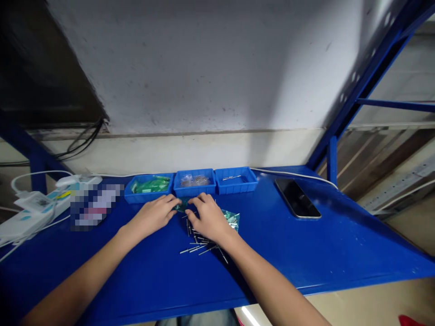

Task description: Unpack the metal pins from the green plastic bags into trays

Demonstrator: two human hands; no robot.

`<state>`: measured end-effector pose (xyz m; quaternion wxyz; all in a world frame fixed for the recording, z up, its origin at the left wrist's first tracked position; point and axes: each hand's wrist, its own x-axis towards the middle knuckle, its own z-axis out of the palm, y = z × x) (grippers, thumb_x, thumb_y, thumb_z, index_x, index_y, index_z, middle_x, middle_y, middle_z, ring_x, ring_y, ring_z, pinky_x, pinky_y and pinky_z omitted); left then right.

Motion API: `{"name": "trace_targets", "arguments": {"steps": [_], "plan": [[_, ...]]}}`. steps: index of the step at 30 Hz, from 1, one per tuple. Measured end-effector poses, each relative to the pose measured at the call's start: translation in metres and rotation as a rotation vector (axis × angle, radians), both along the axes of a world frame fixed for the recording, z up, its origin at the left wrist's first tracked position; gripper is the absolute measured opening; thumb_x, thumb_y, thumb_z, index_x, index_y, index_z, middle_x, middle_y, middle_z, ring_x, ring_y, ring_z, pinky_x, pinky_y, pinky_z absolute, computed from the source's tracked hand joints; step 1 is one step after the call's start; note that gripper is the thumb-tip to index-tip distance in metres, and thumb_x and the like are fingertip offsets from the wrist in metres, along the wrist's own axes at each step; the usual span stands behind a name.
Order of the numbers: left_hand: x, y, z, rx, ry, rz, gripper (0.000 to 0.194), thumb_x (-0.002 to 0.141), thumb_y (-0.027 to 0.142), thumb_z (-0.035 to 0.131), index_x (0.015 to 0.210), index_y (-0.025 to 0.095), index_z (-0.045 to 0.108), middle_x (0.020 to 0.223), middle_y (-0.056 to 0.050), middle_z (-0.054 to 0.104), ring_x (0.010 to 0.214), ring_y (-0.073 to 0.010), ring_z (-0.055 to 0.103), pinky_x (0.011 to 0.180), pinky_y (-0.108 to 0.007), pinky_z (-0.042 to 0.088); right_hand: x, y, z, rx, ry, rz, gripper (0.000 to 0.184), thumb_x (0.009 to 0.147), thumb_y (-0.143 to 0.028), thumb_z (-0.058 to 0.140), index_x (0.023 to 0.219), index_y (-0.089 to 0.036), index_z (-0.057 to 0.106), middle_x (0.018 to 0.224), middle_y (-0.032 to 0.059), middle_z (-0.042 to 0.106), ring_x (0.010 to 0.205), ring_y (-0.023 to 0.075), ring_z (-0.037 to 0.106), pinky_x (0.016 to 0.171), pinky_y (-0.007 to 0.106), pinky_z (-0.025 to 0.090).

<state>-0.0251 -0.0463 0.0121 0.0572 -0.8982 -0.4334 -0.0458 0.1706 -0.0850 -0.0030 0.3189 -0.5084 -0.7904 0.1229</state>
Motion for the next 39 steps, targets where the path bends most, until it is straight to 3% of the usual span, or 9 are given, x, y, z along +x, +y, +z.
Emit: {"name": "trace_targets", "arguments": {"steps": [4,9,14,18,20,23,26,33,39], "plan": [[0.004,0.001,-0.016,0.153,-0.069,0.06,0.023,0.091,0.021,0.04,0.104,0.02,0.06,0.098,-0.006,0.064,0.093,-0.0216,0.06,0.066,-0.029,0.048,-0.001,0.001,0.001,0.022,0.01,-0.023,0.025,0.089,-0.031,0.048,0.106,-0.018,0.06,0.094,0.0076,0.059,0.092,0.0204,0.053,0.082,0.034,0.043],[-0.001,-0.007,-0.019,0.309,-0.266,0.097,0.029,0.094,0.025,0.036,0.111,0.021,0.06,0.1,-0.005,0.067,0.088,-0.0183,0.062,0.069,-0.027,0.048,-0.007,-0.003,0.006,0.006,0.12,-0.12,0.028,0.09,-0.038,0.046,0.099,-0.017,0.063,0.075,0.0049,0.061,0.078,0.0191,0.055,0.071,0.031,0.042],[0.01,-0.026,-0.015,0.433,-0.379,-0.116,0.03,0.091,0.018,0.04,0.11,0.023,0.062,0.1,-0.005,0.069,0.084,-0.0172,0.062,0.075,-0.029,0.048,-0.016,-0.004,0.008,-0.294,0.603,-0.077,0.036,0.088,-0.048,0.043,0.088,-0.016,0.06,0.067,0.001,0.06,0.061,0.0138,0.055,0.059,0.026,0.043],[0.013,-0.022,-0.009,0.378,-0.374,-0.275,0.024,0.089,0.025,0.048,0.107,0.024,0.064,0.102,-0.005,0.068,0.084,-0.0187,0.059,0.075,-0.032,0.047,-0.019,0.0,0.002,-0.282,0.934,-0.111,0.026,0.079,-0.042,0.055,0.085,-0.017,0.054,0.072,0.0005,0.057,0.065,0.0138,0.054,0.059,0.025,0.045],[0.002,-0.007,-0.003,0.335,-0.407,-0.169,0.026,0.09,0.028,0.046,0.111,0.023,0.061,0.107,-0.005,0.066,0.094,-0.0208,0.057,0.082,-0.035,0.045,-0.018,0.002,-0.001,-0.196,0.935,-0.176,0.024,0.079,-0.04,0.056,0.084,-0.017,0.052,0.071,-0.0004,0.054,0.063,0.0129,0.051,0.057,0.024,0.044],[-0.027,0.024,0.008,0.285,-0.374,0.183,0.03,0.09,0.027,0.041,0.115,0.021,0.057,0.114,-0.007,0.062,0.103,-0.0244,0.053,0.089,-0.037,0.042,-0.014,0.001,-0.001,-0.068,0.826,-0.231,0.021,0.081,-0.038,0.053,0.086,-0.018,0.052,0.068,-0.0021,0.051,0.059,0.0112,0.045,0.055,0.023,0.04],[-0.058,0.048,0.016,0.133,-0.207,0.302,0.024,0.086,0.024,0.042,0.101,0.022,0.061,0.105,-0.006,0.064,0.098,-0.0248,0.055,0.087,-0.035,0.043,-0.013,-0.003,0.002,-0.009,0.718,-0.219,0.021,0.084,-0.037,0.05,0.093,-0.018,0.055,0.071,-0.0009,0.054,0.061,0.0115,0.045,0.057,0.023,0.038],[-0.086,0.07,0.032,-0.059,-0.123,0.202,0.031,0.077,0.017,0.04,0.103,0.019,0.055,0.095,-0.007,0.063,0.085,-0.0195,0.06,0.076,-0.029,0.045,-0.013,-0.007,0.005,0.003,0.605,-0.19,0.025,0.086,-0.036,0.048,0.098,-0.017,0.058,0.08,0.0031,0.063,0.066,0.0142,0.053,0.06,0.024,0.042],[-0.097,0.087,0.042,-0.108,0.032,0.05,0.026,0.071,0.015,0.04,0.083,0.021,0.061,0.087,-0.006,0.062,0.078,-0.0182,0.059,0.072,-0.027,0.043,-0.008,-0.003,0.005,0.029,0.574,-0.199,0.023,0.087,-0.034,0.047,0.097,-0.017,0.059,0.082,0.0032,0.065,0.069,0.0149,0.056,0.062,0.025,0.042]]}}
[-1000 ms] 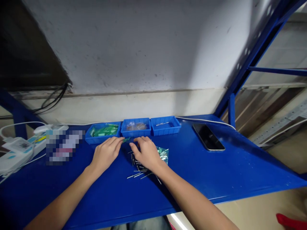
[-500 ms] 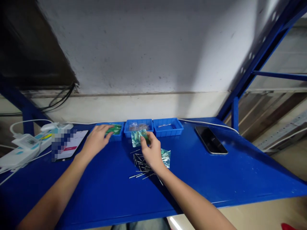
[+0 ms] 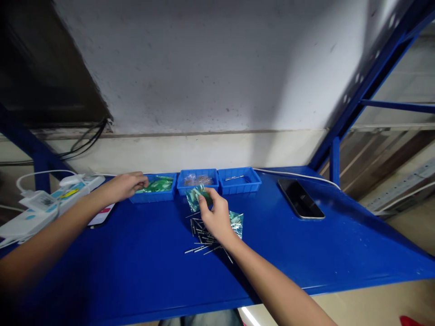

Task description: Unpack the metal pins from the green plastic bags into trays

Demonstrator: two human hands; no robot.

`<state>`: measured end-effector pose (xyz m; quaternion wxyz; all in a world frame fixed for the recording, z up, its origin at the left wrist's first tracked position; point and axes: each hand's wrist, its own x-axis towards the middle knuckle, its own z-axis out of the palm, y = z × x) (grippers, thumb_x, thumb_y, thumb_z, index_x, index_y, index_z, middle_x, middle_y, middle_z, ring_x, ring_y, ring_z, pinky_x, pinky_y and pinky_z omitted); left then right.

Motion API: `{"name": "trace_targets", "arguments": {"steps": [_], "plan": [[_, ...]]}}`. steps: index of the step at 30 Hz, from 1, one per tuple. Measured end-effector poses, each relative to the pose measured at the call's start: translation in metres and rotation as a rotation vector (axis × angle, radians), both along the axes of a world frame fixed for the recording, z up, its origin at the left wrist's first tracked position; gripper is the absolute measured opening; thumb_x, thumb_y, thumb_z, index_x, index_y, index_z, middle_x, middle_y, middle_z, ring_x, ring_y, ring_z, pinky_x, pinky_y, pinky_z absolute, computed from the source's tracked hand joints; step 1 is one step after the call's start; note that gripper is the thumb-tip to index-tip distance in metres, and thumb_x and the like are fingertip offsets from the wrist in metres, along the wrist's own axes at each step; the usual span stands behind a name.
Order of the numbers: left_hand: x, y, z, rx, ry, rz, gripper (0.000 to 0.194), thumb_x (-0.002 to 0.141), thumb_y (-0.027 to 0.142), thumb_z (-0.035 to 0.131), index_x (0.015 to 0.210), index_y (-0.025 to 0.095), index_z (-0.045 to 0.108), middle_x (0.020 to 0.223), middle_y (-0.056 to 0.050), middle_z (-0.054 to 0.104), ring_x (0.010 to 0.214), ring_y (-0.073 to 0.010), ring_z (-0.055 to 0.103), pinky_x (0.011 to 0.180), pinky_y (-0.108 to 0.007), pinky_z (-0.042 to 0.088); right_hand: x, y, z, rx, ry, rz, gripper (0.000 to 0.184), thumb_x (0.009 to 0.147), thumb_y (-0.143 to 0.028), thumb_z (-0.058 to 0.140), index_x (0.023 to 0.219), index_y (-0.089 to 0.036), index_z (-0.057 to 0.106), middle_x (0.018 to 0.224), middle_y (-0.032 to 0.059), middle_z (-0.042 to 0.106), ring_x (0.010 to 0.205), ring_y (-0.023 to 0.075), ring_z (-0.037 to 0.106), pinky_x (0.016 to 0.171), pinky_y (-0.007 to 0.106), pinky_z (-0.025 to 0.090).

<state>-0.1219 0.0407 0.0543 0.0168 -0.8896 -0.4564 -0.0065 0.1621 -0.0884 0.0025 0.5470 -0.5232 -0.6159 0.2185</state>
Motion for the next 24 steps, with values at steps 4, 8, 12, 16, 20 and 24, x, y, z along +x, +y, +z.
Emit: {"name": "trace_targets", "arguments": {"steps": [4,8,12,16,20,24], "plan": [[-0.005,0.003,-0.002,-0.083,0.02,0.065,0.025,0.068,0.015,0.041,0.08,0.023,0.062,0.08,-0.002,0.066,0.073,-0.0174,0.06,0.067,-0.025,0.042,0.0,0.001,0.0,-0.004,-0.034,0.002,0.023,0.087,-0.034,0.046,0.096,-0.017,0.059,0.081,0.003,0.065,0.069,0.0156,0.056,0.062,0.025,0.042],[-0.008,-0.002,0.004,-0.086,-0.054,0.188,0.022,0.074,0.028,0.046,0.088,0.024,0.062,0.082,-0.001,0.069,0.074,-0.0183,0.062,0.068,-0.026,0.044,0.001,0.002,-0.001,-0.001,-0.048,0.017,0.023,0.087,-0.033,0.046,0.098,-0.017,0.059,0.084,0.0035,0.065,0.07,0.0157,0.057,0.063,0.025,0.043],[0.012,-0.034,0.016,0.188,-0.246,0.247,0.028,0.08,0.039,0.046,0.091,0.02,0.063,0.096,-0.007,0.068,0.095,-0.0249,0.06,0.085,-0.033,0.042,0.002,0.004,-0.001,0.061,-0.075,-0.019,0.019,0.086,-0.029,0.047,0.093,-0.018,0.06,0.086,0.005,0.062,0.075,0.0166,0.056,0.062,0.026,0.043],[0.068,-0.078,0.008,-0.06,-0.727,0.317,0.038,0.085,0.048,0.04,0.088,0.018,0.064,0.085,-0.005,0.069,0.077,-0.0198,0.062,0.071,-0.03,0.047,0.002,0.003,0.001,0.166,-0.091,-0.061,0.015,0.084,-0.026,0.049,0.088,-0.019,0.061,0.084,0.0048,0.054,0.075,0.0167,0.053,0.064,0.029,0.045],[0.118,-0.091,-0.02,-0.771,-1.154,0.317,0.044,0.083,0.052,0.046,0.095,0.014,0.064,0.077,-0.007,0.068,0.062,-0.0142,0.06,0.051,-0.024,0.043,0.003,0.0,0.001,0.271,-0.227,-0.026,0.021,0.084,-0.019,0.048,0.093,-0.024,0.066,0.085,0.0055,0.052,0.082,0.0192,0.052,0.075,0.035,0.047],[0.129,-0.082,-0.044,-0.75,-1.511,0.235,0.039,0.073,0.03,0.066,0.108,0.016,0.06,0.09,-0.006,0.068,0.076,-0.0144,0.063,0.066,-0.025,0.049,0.004,-0.001,-0.001,0.283,-0.476,0.029,0.031,0.082,-0.011,0.045,0.1,-0.025,0.066,0.096,0.0082,0.056,0.098,0.0238,0.049,0.085,0.042,0.043]]}}
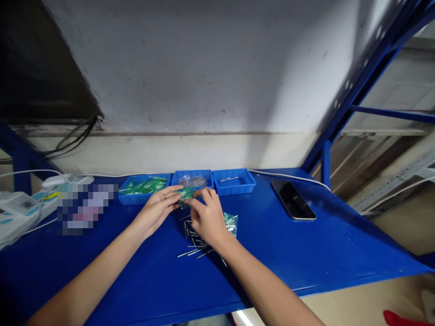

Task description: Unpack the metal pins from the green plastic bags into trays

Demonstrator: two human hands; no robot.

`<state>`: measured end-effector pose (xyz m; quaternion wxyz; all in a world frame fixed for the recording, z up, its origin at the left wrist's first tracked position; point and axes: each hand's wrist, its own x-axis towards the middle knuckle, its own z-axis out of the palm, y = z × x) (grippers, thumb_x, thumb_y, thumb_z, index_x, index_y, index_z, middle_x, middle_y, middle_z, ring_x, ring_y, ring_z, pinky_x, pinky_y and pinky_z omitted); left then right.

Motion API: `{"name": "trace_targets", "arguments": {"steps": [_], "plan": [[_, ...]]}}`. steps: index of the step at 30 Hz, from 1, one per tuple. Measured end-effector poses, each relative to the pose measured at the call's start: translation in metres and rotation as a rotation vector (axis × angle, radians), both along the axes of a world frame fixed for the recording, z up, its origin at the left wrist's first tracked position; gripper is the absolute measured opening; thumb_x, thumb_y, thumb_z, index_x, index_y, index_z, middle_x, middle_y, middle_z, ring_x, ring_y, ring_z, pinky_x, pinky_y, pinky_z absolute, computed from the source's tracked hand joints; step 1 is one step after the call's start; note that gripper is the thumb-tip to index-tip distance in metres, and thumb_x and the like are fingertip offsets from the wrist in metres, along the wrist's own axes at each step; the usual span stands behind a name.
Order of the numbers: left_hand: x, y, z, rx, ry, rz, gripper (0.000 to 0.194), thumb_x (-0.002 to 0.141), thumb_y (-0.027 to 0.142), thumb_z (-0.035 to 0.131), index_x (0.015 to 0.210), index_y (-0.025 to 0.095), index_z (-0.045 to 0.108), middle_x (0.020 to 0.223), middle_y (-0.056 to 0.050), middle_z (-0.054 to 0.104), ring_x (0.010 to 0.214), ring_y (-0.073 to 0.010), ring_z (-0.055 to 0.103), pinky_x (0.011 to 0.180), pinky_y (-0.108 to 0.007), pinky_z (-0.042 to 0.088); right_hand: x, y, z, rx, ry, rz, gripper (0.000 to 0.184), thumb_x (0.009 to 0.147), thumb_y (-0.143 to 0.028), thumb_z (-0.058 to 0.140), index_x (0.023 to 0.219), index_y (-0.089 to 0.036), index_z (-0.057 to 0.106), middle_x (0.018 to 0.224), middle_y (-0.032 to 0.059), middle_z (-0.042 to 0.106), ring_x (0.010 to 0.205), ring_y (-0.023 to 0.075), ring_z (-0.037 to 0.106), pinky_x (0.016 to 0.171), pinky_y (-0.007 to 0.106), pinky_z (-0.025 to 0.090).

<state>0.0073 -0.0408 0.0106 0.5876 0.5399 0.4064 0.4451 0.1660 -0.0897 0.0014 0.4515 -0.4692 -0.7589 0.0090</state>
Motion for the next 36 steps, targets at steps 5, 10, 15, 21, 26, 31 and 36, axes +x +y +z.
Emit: {"name": "trace_targets", "arguments": {"steps": [5,10,15,21,26,31,36], "plan": [[-0.008,-0.006,-0.016,0.354,0.167,0.183,0.028,0.078,0.028,0.062,0.104,0.019,0.061,0.097,-0.006,0.067,0.086,-0.0176,0.063,0.077,-0.032,0.05,-0.006,0.0,0.004,-0.275,0.188,0.03,0.023,0.087,-0.027,0.047,0.097,-0.018,0.066,0.092,0.0076,0.063,0.091,0.0214,0.054,0.082,0.036,0.044],[-0.005,-0.023,-0.014,0.841,0.48,0.152,0.016,0.083,0.017,0.053,0.088,0.023,0.067,0.095,-0.006,0.064,0.095,-0.0192,0.059,0.085,-0.035,0.047,-0.007,0.005,0.005,-0.6,0.616,0.099,0.037,0.086,-0.047,0.045,0.078,-0.015,0.063,0.066,0.0014,0.061,0.059,0.013,0.054,0.057,0.025,0.041],[0.002,-0.031,-0.008,0.835,0.469,0.074,0.016,0.083,0.022,0.056,0.096,0.022,0.065,0.099,-0.007,0.062,0.098,-0.02,0.056,0.087,-0.036,0.045,-0.006,0.005,0.0,-0.406,0.675,0.049,0.024,0.084,-0.036,0.051,0.076,-0.016,0.061,0.064,0.0007,0.06,0.057,0.0126,0.054,0.055,0.024,0.041],[-0.001,-0.019,-0.009,-0.064,-0.063,0.024,0.055,0.083,0.062,0.042,0.089,0.012,0.065,0.085,-0.012,0.066,0.079,-0.0193,0.061,0.068,-0.029,0.047,-0.005,0.001,-0.006,0.051,0.305,0.053,0.022,0.083,-0.013,0.048,0.09,-0.02,0.067,0.087,0.0057,0.066,0.079,0.0175,0.058,0.072,0.032,0.048],[-0.006,-0.013,-0.012,-0.058,-0.075,0.008,0.031,0.074,0.04,0.067,0.09,0.014,0.066,0.085,-0.007,0.068,0.077,-0.0159,0.061,0.064,-0.023,0.045,-0.007,0.0,-0.009,0.141,0.177,0.085,0.034,0.076,-0.002,0.045,0.085,-0.025,0.069,0.097,0.0054,0.065,0.093,0.0215,0.053,0.08,0.039,0.047],[-0.009,-0.014,-0.014,0.483,0.275,0.215,0.021,0.08,0.034,0.061,0.093,0.019,0.067,0.091,-0.005,0.068,0.081,-0.0179,0.061,0.072,-0.028,0.047,-0.008,0.002,-0.005,-0.086,0.296,-0.004,0.022,0.081,-0.015,0.048,0.088,-0.02,0.069,0.09,0.007,0.061,0.088,0.0206,0.054,0.081,0.037,0.045],[-0.009,-0.021,-0.013,0.957,0.523,0.162,0.017,0.083,0.023,0.057,0.094,0.025,0.07,0.097,-0.005,0.065,0.094,-0.0195,0.057,0.087,-0.036,0.044,-0.009,0.006,-0.001,-0.444,0.583,0.069,0.034,0.087,-0.044,0.046,0.083,-0.016,0.065,0.069,0.0017,0.061,0.064,0.0152,0.055,0.06,0.026,0.042]]}}
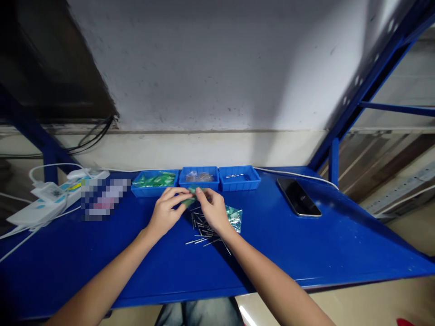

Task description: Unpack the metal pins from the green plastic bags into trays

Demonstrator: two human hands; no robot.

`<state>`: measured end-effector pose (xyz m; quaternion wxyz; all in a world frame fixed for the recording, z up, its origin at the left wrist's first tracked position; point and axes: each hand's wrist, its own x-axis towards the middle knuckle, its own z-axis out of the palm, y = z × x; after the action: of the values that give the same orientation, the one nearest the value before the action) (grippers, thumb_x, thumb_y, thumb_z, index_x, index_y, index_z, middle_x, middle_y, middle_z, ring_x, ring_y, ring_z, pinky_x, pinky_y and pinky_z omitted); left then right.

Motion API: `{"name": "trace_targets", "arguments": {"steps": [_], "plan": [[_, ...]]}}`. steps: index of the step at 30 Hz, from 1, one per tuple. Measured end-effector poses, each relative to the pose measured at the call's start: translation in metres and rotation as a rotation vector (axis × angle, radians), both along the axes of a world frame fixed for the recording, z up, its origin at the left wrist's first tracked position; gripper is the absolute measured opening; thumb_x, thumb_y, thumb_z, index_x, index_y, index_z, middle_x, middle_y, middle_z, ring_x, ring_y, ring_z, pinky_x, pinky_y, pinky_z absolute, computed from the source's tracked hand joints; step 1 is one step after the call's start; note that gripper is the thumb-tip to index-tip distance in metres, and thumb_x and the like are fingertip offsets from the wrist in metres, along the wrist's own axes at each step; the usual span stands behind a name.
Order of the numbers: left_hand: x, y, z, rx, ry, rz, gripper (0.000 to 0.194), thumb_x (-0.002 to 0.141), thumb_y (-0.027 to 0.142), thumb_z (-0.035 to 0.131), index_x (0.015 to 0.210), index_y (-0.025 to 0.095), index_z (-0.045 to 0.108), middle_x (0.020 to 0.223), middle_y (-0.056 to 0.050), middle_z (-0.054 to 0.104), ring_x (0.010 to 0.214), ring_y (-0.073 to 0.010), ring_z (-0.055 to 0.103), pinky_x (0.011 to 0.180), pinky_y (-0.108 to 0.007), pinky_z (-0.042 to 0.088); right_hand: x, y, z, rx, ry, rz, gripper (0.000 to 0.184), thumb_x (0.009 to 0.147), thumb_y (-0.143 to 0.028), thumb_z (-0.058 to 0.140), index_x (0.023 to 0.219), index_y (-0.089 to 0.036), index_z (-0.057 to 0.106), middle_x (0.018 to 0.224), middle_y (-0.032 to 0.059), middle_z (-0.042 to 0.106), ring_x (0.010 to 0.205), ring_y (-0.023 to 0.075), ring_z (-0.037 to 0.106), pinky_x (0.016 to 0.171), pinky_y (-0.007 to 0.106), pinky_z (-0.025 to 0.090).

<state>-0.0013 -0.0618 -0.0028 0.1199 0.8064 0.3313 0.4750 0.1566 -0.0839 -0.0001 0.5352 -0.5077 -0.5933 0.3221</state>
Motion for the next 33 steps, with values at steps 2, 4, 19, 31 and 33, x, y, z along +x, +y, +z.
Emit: {"name": "trace_targets", "arguments": {"steps": [2,4,19,31,33], "plan": [[0.003,-0.003,0.001,-0.052,0.045,-0.051,0.02,0.08,0.028,0.061,0.099,0.026,0.068,0.103,-0.005,0.063,0.098,-0.0208,0.055,0.087,-0.037,0.044,0.0,0.001,-0.002,-0.008,0.045,-0.009,0.033,0.085,-0.043,0.049,0.084,-0.015,0.065,0.066,0.0011,0.06,0.06,0.0143,0.053,0.056,0.025,0.04],[0.005,-0.004,0.002,-0.252,-0.011,-0.087,0.028,0.08,0.039,0.061,0.103,0.024,0.066,0.105,-0.007,0.062,0.096,-0.0212,0.056,0.08,-0.034,0.047,0.001,0.002,-0.004,0.076,-0.015,-0.069,0.027,0.086,-0.037,0.05,0.086,-0.015,0.066,0.072,0.0028,0.062,0.063,0.015,0.055,0.058,0.026,0.042],[-0.024,0.025,0.027,-0.719,-0.476,0.102,0.03,0.072,0.037,0.065,0.095,0.017,0.063,0.087,-0.005,0.066,0.074,-0.017,0.061,0.065,-0.027,0.047,-0.001,-0.007,-0.005,0.573,-0.719,0.128,0.03,0.085,-0.013,0.047,0.107,-0.02,0.066,0.127,0.012,0.049,0.125,0.0248,0.04,0.098,0.04,0.043],[-0.096,0.088,0.035,-0.26,0.513,0.332,0.023,0.074,0.031,0.055,0.091,0.023,0.07,0.09,-0.006,0.071,0.085,-0.023,0.064,0.078,-0.032,0.045,0.021,0.002,0.005,0.384,-0.485,-0.117,0.019,0.086,-0.027,0.051,0.094,-0.021,0.067,0.106,0.0108,0.05,0.102,0.0241,0.052,0.089,0.042,0.046],[-0.096,0.092,0.027,-0.32,0.546,0.351,0.025,0.074,0.033,0.056,0.092,0.025,0.071,0.091,-0.005,0.072,0.088,-0.0248,0.064,0.078,-0.033,0.045,0.022,0.004,0.004,0.367,-0.476,-0.116,0.02,0.085,-0.027,0.052,0.095,-0.02,0.067,0.107,0.0111,0.05,0.104,0.0246,0.052,0.091,0.042,0.045]]}}
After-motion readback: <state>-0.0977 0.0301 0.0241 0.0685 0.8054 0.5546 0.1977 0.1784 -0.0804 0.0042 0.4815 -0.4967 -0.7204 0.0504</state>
